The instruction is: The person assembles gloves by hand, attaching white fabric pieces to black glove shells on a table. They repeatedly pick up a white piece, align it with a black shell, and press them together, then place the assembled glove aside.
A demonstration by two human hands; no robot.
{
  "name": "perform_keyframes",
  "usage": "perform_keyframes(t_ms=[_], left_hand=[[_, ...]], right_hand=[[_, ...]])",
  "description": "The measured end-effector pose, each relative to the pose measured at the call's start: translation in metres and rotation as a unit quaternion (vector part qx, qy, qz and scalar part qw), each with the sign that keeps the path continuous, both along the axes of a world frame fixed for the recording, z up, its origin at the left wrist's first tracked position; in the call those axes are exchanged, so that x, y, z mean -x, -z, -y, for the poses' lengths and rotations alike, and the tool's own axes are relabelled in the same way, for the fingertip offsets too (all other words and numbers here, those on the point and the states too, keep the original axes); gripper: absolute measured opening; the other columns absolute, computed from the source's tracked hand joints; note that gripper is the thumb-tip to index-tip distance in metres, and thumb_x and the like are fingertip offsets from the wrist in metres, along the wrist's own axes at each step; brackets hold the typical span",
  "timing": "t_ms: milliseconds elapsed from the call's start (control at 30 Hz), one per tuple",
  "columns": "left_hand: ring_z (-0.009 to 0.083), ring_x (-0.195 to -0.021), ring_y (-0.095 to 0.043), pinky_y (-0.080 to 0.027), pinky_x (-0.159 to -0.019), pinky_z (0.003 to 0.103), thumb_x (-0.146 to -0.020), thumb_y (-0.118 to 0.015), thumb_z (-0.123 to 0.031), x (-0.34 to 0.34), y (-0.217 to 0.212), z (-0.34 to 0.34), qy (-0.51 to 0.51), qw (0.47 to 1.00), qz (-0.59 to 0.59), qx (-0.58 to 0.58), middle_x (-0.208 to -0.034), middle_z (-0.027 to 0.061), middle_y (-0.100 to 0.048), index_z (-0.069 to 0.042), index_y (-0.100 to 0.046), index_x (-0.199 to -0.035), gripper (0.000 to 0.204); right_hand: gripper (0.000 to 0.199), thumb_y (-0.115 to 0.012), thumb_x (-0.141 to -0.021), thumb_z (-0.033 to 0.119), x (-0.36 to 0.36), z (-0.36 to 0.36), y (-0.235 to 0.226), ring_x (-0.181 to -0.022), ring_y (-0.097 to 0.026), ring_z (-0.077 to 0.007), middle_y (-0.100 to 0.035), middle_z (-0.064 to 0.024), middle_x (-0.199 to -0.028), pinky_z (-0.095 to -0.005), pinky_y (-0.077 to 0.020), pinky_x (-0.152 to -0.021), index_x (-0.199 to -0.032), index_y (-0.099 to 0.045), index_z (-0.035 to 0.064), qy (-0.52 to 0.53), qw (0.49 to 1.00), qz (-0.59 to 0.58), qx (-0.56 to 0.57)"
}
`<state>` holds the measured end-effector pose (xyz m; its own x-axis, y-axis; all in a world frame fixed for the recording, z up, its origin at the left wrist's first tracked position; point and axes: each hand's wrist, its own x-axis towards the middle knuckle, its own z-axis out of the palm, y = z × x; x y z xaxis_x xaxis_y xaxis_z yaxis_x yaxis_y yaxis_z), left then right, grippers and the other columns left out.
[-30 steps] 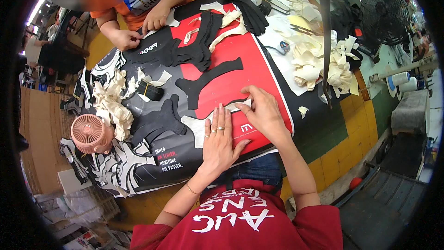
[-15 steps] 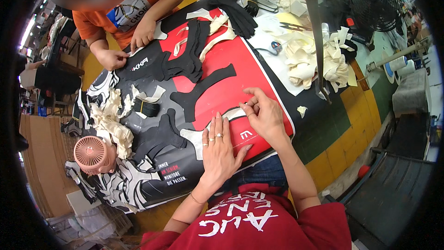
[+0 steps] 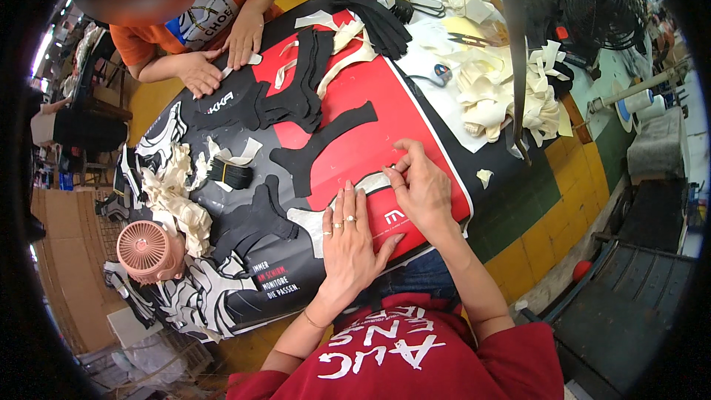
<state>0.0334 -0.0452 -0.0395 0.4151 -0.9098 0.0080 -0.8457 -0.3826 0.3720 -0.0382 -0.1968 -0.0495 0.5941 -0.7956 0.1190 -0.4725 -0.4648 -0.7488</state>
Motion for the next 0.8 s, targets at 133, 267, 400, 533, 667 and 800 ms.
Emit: perform_keyframes(t_ms=[133, 267, 400, 533, 667, 800], left_hand=[[0.0398, -0.145, -0.030, -0.021, -0.117, 0.051, -0.085, -0.067, -0.055, -0.002, -0.003, -0.001, -0.005, 0.999, -0.053, 0.011, -0.155, 0.0276, -0.032, 0.007, -0.038, -0.146, 0.091], [0.0373, -0.150, -0.023, -0.014, -0.120, 0.052, -0.088, -0.066, -0.052, 0.000, 0.001, 0.006, 0.038, 0.999, -0.014, 0.027, -0.159, 0.0244, -0.027, 0.004, -0.034, -0.150, 0.090], [0.0346, -0.151, -0.022, -0.012, -0.121, 0.051, -0.090, -0.064, -0.050, -0.001, 0.012, 0.013, 0.053, 0.998, -0.040, 0.022, -0.161, 0.0229, -0.026, 0.004, -0.034, -0.151, 0.087], [0.0353, -0.150, -0.025, -0.016, -0.120, 0.051, -0.089, -0.064, -0.049, -0.002, 0.013, 0.012, 0.045, 0.998, -0.031, 0.035, -0.160, 0.0225, -0.028, 0.003, -0.036, -0.150, 0.085], [0.0354, -0.148, -0.029, -0.018, -0.119, 0.052, -0.089, -0.065, -0.049, -0.002, 0.009, 0.012, 0.043, 0.997, -0.033, 0.046, -0.159, 0.0227, -0.031, 0.003, -0.038, -0.149, 0.083], [0.0356, -0.148, -0.030, -0.020, -0.119, 0.052, -0.090, -0.064, -0.050, -0.003, 0.010, 0.011, 0.045, 0.997, -0.027, 0.059, -0.159, 0.0229, -0.030, 0.003, -0.038, -0.148, 0.083]], right_hand=[[0.038, -0.077, -0.084, 0.015, -0.001, -0.005, 0.004, -0.071, -0.059, -0.0210, -0.063, -0.0084, -0.090, -0.0356, -0.0475, -0.065, -0.115, -0.058, 0.0041, 0.017, 0.993, -0.011, 0.114], [0.024, -0.079, -0.080, 0.016, 0.003, -0.007, 0.005, -0.090, -0.058, -0.0259, -0.062, -0.0101, -0.105, -0.0398, -0.0468, -0.080, -0.099, -0.067, 0.0063, 0.035, 0.986, -0.013, 0.163], [0.012, -0.080, -0.078, 0.015, 0.008, -0.011, 0.008, -0.093, -0.058, -0.0269, -0.062, -0.0091, -0.106, -0.0390, -0.0472, -0.082, -0.086, -0.074, 0.0081, 0.042, 0.988, 0.028, 0.146], [0.014, -0.079, -0.080, 0.021, 0.013, -0.012, 0.008, -0.096, -0.058, -0.0273, -0.063, -0.0088, -0.107, -0.0399, -0.0463, -0.085, -0.089, -0.077, 0.0093, 0.039, 0.988, 0.038, 0.148], [0.016, -0.079, -0.080, 0.020, 0.017, -0.008, 0.005, -0.098, -0.059, -0.0274, -0.063, -0.0095, -0.109, -0.0399, -0.0461, -0.087, -0.090, -0.076, 0.0083, 0.011, 0.991, 0.047, 0.124], [0.019, -0.075, -0.083, 0.015, 0.017, -0.005, 0.006, -0.100, -0.059, -0.0252, -0.063, -0.0096, -0.110, -0.0410, -0.0441, -0.090, -0.100, -0.073, 0.0068, -0.003, 0.989, 0.038, 0.143]])
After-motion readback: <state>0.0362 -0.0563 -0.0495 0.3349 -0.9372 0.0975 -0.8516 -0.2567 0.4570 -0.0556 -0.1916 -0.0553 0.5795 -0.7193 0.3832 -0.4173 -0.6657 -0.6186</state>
